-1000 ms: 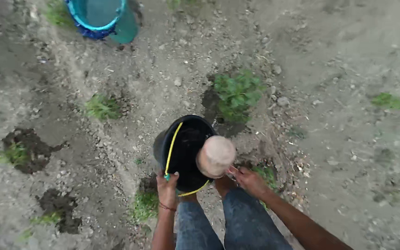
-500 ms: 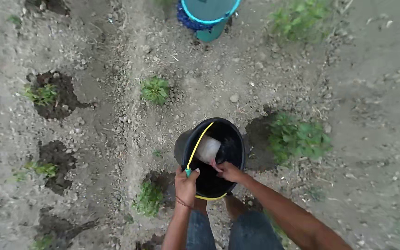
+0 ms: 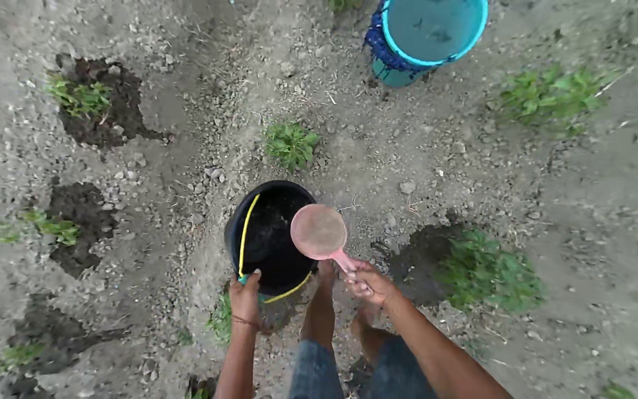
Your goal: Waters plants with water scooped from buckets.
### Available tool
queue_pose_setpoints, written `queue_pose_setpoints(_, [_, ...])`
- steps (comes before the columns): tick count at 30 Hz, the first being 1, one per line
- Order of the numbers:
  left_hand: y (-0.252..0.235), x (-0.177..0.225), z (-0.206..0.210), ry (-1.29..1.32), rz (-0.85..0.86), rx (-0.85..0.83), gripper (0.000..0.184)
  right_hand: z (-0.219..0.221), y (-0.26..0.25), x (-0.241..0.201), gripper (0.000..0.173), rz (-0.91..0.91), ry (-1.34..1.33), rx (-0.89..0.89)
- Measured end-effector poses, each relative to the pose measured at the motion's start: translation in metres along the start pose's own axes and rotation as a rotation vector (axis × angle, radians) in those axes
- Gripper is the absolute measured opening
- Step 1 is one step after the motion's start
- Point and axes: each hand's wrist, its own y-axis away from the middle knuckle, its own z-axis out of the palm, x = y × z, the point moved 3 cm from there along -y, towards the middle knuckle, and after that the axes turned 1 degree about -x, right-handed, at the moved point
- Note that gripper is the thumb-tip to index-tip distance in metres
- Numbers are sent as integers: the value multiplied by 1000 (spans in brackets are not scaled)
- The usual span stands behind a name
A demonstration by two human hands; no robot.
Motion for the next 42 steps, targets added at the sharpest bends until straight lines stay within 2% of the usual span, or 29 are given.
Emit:
queue_pose_setpoints(2, [-8,5,-11,18,-11,52,6,16,-15,-22,17,-81,6,103])
queue_pose_setpoints(7, [-20,19,-39,37,-74,169,9,27,-70,-75,20,-186,4,361])
queue_pose_setpoints(11, [-21,14,-62,26,-109,244,13,19,-100,-107,16,-235,10,503])
queue_pose_setpoints(17, [-15,-10,-71,12,-194,323,18,-2,-113,-130,15,-222,78,649])
queue_pose_setpoints(23, [-1,-35,-52,56,-289,357,19,-14,-113,-146,15,-168,249,784])
queue_pose_setpoints(31, [33,-36,-10,84,-262,318,13,-36,-108,-163,25,-99,693,885])
queue_pose_setpoints(36, [43,-17,21,56,-195,284,11,-36,-94,-189,23,-77,1050,877])
queue_pose_setpoints(40, [43,9,50,18,-75,263,10,-30,-67,-199,37,-30,1259,803])
queue_pose_setpoints(42, [46,29,67,9,-14,239,17,-42,-45,-193,45,-60,1306,765])
